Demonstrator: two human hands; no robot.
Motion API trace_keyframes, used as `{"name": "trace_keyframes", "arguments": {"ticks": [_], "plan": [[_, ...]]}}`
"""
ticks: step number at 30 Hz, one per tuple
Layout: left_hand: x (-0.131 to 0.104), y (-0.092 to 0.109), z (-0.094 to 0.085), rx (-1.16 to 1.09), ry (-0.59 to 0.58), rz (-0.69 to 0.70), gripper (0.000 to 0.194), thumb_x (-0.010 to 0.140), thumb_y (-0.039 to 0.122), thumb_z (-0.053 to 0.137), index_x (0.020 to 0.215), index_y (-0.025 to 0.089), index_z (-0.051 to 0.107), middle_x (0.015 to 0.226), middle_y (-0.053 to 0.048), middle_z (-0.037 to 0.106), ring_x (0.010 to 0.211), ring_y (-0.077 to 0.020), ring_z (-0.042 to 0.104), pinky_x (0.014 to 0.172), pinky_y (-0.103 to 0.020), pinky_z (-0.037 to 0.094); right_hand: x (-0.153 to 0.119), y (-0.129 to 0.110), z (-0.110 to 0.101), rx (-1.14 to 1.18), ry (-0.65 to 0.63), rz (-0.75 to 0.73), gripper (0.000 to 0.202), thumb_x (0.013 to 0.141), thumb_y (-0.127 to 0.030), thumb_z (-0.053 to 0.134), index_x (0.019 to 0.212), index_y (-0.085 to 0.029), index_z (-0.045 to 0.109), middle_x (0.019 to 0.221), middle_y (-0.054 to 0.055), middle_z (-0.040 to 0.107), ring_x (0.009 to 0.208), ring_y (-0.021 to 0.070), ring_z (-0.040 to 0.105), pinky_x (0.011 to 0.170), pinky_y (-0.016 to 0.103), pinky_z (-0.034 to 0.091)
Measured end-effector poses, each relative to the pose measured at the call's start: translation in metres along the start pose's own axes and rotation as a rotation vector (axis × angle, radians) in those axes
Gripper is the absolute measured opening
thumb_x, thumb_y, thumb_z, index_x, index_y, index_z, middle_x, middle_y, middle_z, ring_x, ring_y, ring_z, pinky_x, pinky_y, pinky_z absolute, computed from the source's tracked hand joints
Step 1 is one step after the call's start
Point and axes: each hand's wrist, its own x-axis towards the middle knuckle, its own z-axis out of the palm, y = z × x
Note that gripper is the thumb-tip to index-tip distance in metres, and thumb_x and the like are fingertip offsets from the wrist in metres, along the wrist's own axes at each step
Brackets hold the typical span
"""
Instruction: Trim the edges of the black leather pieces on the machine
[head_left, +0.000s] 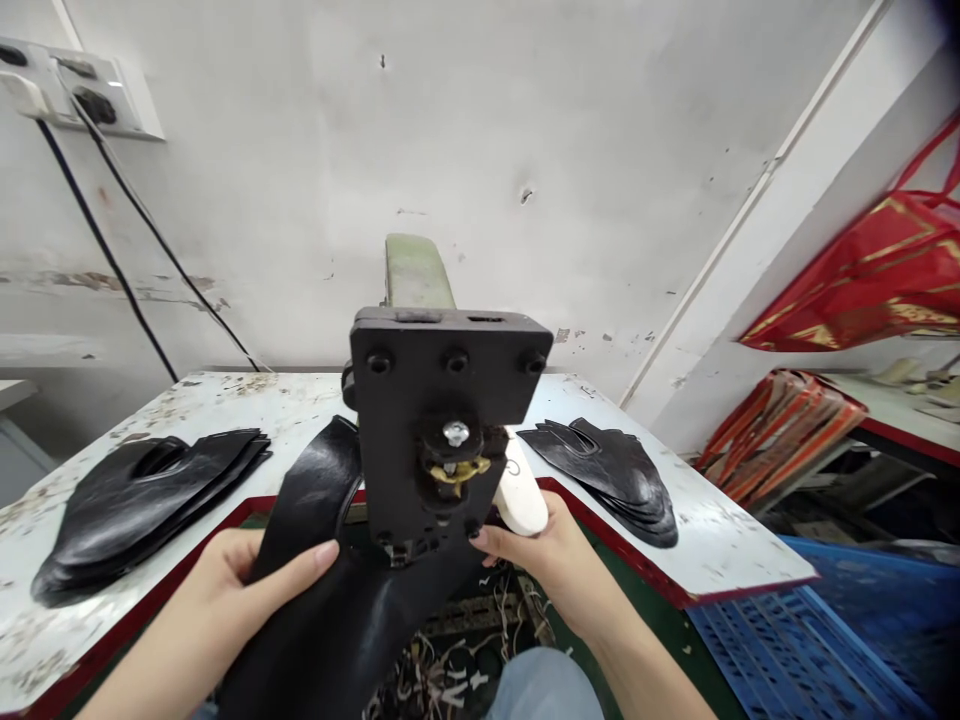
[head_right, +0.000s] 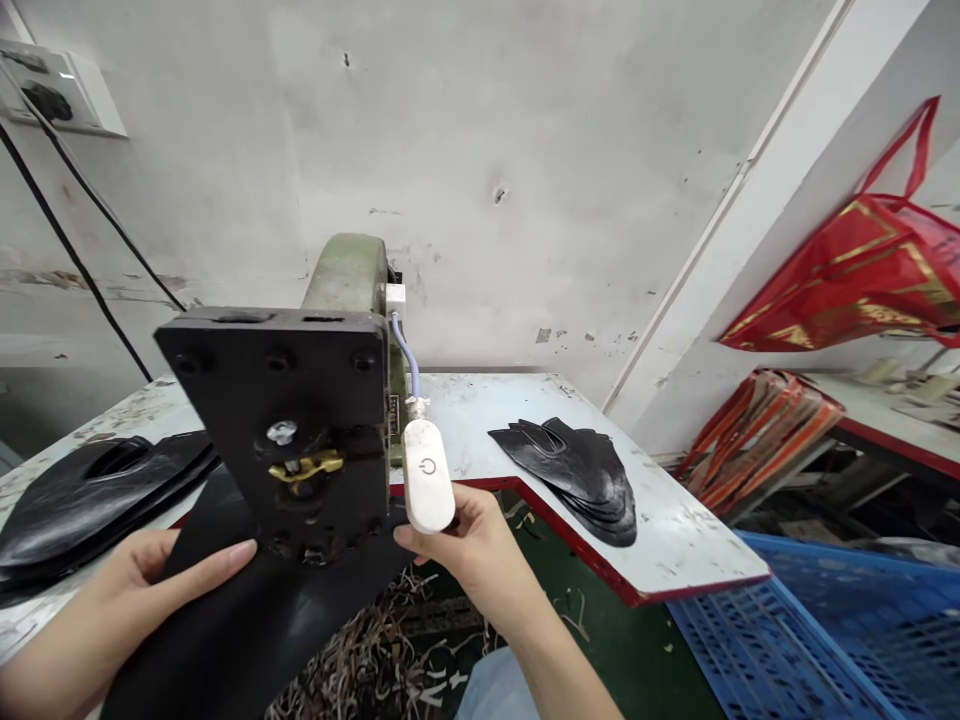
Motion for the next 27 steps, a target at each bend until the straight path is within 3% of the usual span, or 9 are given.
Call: {"name": "trace_keyframes", "arguments": {"ticks": [2, 5, 8, 13, 17, 19, 21, 25, 27], "plan": [[0.004, 0.013, -0.008, -0.046, -0.095, -0.113, 0.041, 0.063, 0.051, 0.089, 0.073, 0.012, 0.080, 0.065, -0.009, 0.080, 0.054, -0.0214, 0.073, 0.049, -0.022, 0.057, -0.006, 0.005, -0.002, -0.008, -0.038, 0.054, 0.029, 0.070, -0.042, 0.088, 0.078, -0.019, 0.071, 0.075, 0.000, 0.063, 0.068, 0.0156, 0.056, 0.064, 0.028, 0.051], [0.004, 0.031, -0.014, -0.119, -0.092, -0.151, 0.034, 0.062, 0.045, 0.091, 0.070, 0.015, 0.077, 0.065, -0.008, 0.080, 0.054, -0.0185, 0.072, 0.050, -0.022, 0.057, -0.014, 0.012, 0.002, -0.018, -0.125, 0.145, 0.033, 0.073, -0.046, 0.085, 0.074, -0.016, 0.072, 0.066, 0.001, 0.063, 0.065, 0.0157, 0.057, 0.063, 0.028, 0.045], [0.000, 0.038, -0.019, -0.153, -0.057, -0.192, 0.033, 0.060, 0.042, 0.094, 0.058, 0.019, 0.070, 0.054, -0.001, 0.074, 0.046, -0.0140, 0.068, 0.044, -0.018, 0.052, -0.018, 0.017, 0.013, -0.068, -0.184, 0.168, 0.039, 0.081, -0.051, 0.077, 0.067, -0.015, 0.070, 0.058, 0.000, 0.057, 0.052, 0.0090, 0.039, 0.053, 0.026, 0.027], [-0.005, 0.034, -0.031, -0.227, -0.015, -0.245, 0.033, 0.053, 0.040, 0.097, 0.057, 0.021, 0.070, 0.051, 0.000, 0.072, 0.046, -0.0132, 0.067, 0.048, -0.019, 0.055, -0.020, 0.019, 0.033, 0.017, -0.234, 0.175, 0.044, 0.080, -0.058, 0.075, 0.067, -0.016, 0.071, 0.059, 0.003, 0.061, 0.054, 0.0125, 0.044, 0.056, 0.029, 0.026], [-0.007, 0.023, -0.043, -0.217, 0.002, -0.254, 0.030, 0.051, 0.032, 0.096, 0.065, 0.015, 0.076, 0.060, -0.008, 0.077, 0.050, -0.0177, 0.071, 0.051, -0.021, 0.057, -0.019, 0.018, 0.045, -0.044, -0.229, 0.172, 0.052, 0.082, -0.061, 0.072, 0.057, -0.019, 0.054, 0.055, -0.005, 0.031, 0.056, 0.0102, 0.021, 0.056, 0.031, 0.016], [-0.011, 0.013, -0.049, -0.172, 0.013, -0.242, 0.026, 0.050, 0.029, 0.095, 0.060, 0.014, 0.076, 0.056, -0.008, 0.076, 0.047, -0.0153, 0.069, 0.048, -0.016, 0.054, -0.019, 0.019, 0.051, -0.077, -0.222, 0.153, 0.055, 0.082, -0.062, 0.071, 0.056, -0.019, 0.049, 0.058, -0.005, 0.024, 0.058, 0.0108, 0.018, 0.055, 0.031, 0.017], [-0.017, 0.001, -0.056, -0.124, 0.036, -0.174, 0.025, 0.046, 0.029, 0.096, 0.057, 0.017, 0.076, 0.054, -0.005, 0.076, 0.046, -0.0143, 0.069, 0.046, -0.014, 0.053, -0.019, 0.022, 0.054, -0.066, -0.241, 0.179, 0.054, 0.078, -0.066, 0.073, 0.058, -0.019, 0.054, 0.057, -0.005, 0.030, 0.057, 0.0103, 0.026, 0.054, 0.028, 0.025], [-0.020, -0.008, -0.093, -0.037, 0.201, 0.019, 0.035, 0.043, 0.032, 0.096, 0.072, 0.022, 0.080, 0.061, 0.001, 0.078, 0.056, -0.0246, 0.075, 0.051, -0.027, 0.060, -0.018, 0.034, 0.036, -0.158, -0.349, 0.305, 0.047, 0.071, -0.066, 0.078, 0.079, -0.019, 0.079, 0.066, 0.003, 0.066, 0.067, 0.0190, 0.062, 0.066, 0.030, 0.049], [-0.012, 0.002, -0.123, -0.034, 0.363, 0.017, 0.034, 0.055, 0.030, 0.091, 0.085, 0.019, 0.079, 0.063, 0.004, 0.077, 0.057, -0.0234, 0.074, 0.052, -0.028, 0.060, -0.013, 0.042, 0.009, -0.285, -0.214, 0.231, 0.047, 0.076, -0.065, 0.074, 0.091, -0.021, 0.082, 0.077, 0.007, 0.076, 0.074, 0.0220, 0.068, 0.071, 0.031, 0.053]]}}
